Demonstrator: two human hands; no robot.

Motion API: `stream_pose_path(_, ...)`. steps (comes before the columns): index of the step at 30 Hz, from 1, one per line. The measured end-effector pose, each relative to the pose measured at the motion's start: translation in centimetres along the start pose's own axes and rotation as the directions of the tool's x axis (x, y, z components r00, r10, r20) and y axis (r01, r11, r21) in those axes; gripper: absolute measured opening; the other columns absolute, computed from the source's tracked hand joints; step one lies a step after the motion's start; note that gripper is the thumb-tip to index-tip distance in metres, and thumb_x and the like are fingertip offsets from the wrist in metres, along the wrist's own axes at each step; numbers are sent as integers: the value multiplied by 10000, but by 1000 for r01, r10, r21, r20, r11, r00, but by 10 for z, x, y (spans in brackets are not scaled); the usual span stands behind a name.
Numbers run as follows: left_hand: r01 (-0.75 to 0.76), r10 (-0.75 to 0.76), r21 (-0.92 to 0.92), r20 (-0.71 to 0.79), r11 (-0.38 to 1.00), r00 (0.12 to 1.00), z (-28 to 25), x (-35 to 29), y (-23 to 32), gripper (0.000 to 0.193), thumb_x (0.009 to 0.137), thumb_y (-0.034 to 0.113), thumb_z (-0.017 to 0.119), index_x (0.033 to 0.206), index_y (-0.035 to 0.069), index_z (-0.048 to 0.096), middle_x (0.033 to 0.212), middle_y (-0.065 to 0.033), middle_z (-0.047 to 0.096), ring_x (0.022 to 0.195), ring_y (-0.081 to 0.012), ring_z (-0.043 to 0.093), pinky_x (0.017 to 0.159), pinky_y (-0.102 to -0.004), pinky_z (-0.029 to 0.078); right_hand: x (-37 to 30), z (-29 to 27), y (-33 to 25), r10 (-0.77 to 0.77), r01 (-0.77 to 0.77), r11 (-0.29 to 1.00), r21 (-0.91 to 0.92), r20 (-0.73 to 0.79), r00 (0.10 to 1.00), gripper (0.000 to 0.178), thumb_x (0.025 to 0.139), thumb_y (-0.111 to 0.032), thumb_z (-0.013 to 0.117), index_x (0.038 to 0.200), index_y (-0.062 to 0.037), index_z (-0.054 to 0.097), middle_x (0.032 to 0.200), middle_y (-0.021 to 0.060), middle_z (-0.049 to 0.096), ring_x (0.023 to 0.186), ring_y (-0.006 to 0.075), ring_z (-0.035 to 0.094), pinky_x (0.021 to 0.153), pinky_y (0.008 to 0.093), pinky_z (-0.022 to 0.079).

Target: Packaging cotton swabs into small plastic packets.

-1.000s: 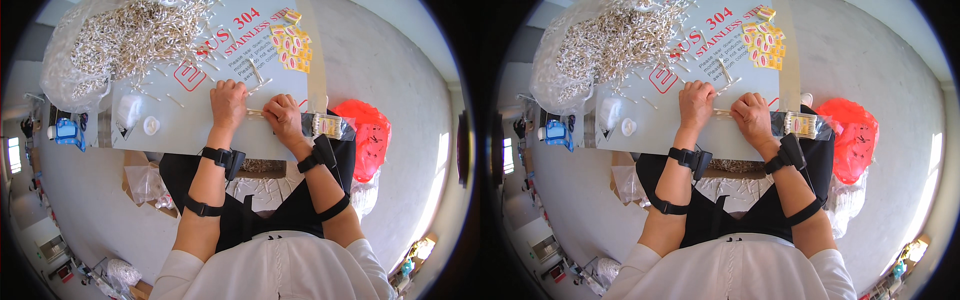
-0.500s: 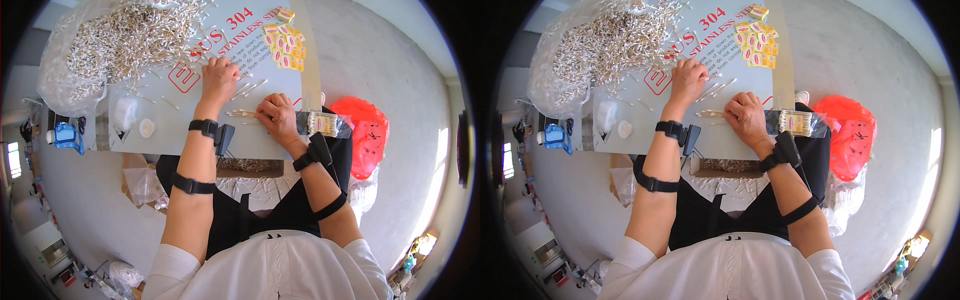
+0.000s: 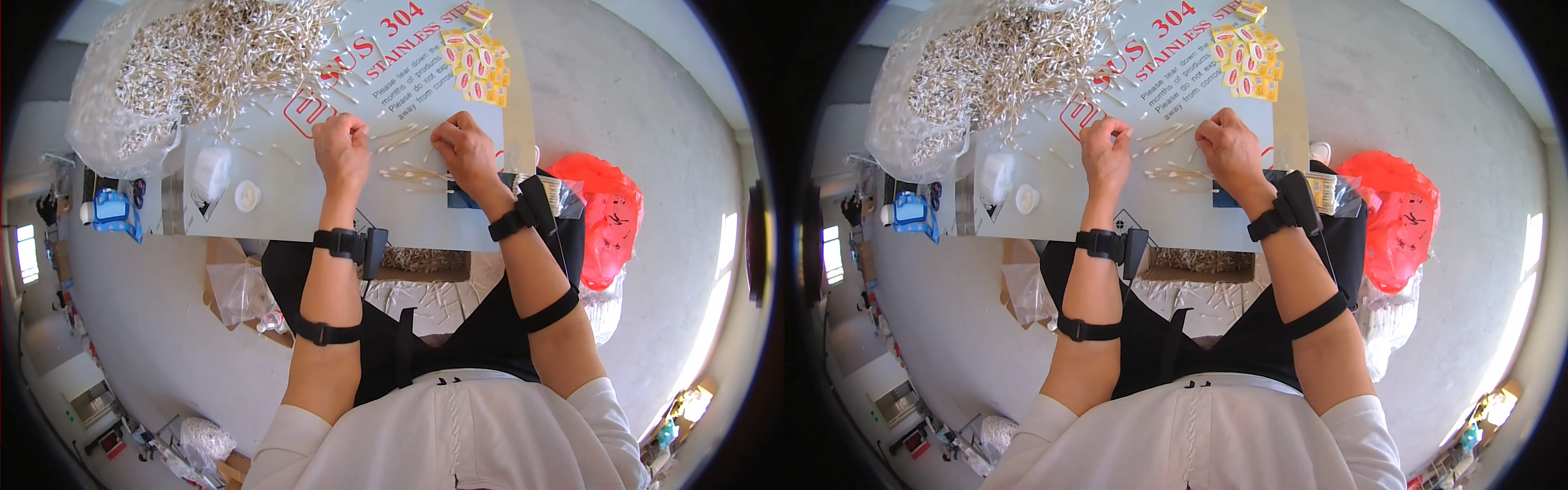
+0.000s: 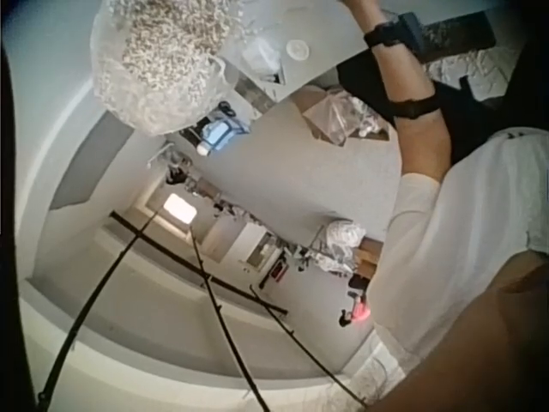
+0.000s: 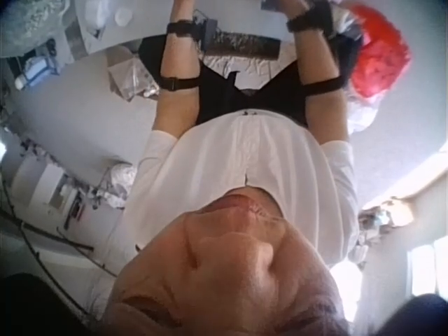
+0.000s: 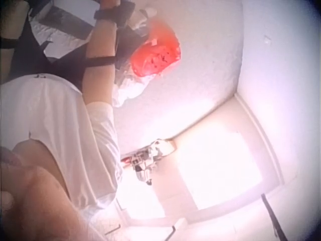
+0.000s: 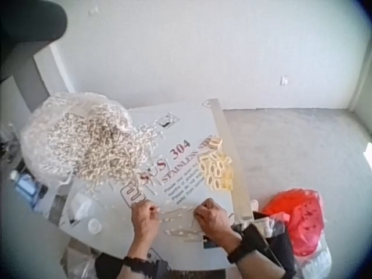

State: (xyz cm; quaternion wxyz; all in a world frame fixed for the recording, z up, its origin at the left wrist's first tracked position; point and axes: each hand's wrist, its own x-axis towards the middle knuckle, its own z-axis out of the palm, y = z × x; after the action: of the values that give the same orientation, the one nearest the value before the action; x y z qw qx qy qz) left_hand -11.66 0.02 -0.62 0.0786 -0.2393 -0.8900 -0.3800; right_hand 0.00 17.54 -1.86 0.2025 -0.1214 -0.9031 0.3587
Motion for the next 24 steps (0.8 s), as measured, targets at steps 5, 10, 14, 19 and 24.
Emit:
stream_pose_path(5,-190,174,165,107,968,979,2,15,-14,167,718,50,755,815,110,633,812,-29,575,921,-280,509,782,-390,433,-18,5,-17,-17,18,1000,-17,24,1000,36,795,-92,668,821,-100,645,809,55,560,767,276,614,646,398,505)
stream_pose_path(10,-277,260,119,138,954,956,9,17,9,162,697,68,769,783,121,642,849,-14,579,932,-269,505,796,-398,427,-28,-1,-13,28,-28,1000,-8,35,999,77,782,-98,690,838,-101,638,833,58,558,769,276,616,636,389,505)
stream_pose_path(14,-298,243,194,261,935,934,4,10,7,161,697,60,763,781,116,637,853,-21,581,929,-272,506,822,-391,423,-31,-6,-17,124,-125,985,118,16,992,113,773,-86,701,866,-101,639,886,70,563,774,277,622,641,388,509)
stream_pose_path(19,-264,254,93,107,960,961,-11,6,1,181,686,43,752,747,110,595,848,-30,559,905,-286,490,800,-410,415,-29,-5,-14,70,-71,996,48,15,997,127,770,-62,699,876,-95,638,942,79,565,769,286,620,641,390,511)
stream_pose_path(24,-197,229,-127,327,972,917,-43,-41,19,170,698,35,732,760,99,588,871,-52,570,879,-297,497,783,-391,431,-35,-7,-5,60,-60,996,63,2,998,96,774,-73,696,843,-90,632,932,82,562,779,292,618,640,393,507)
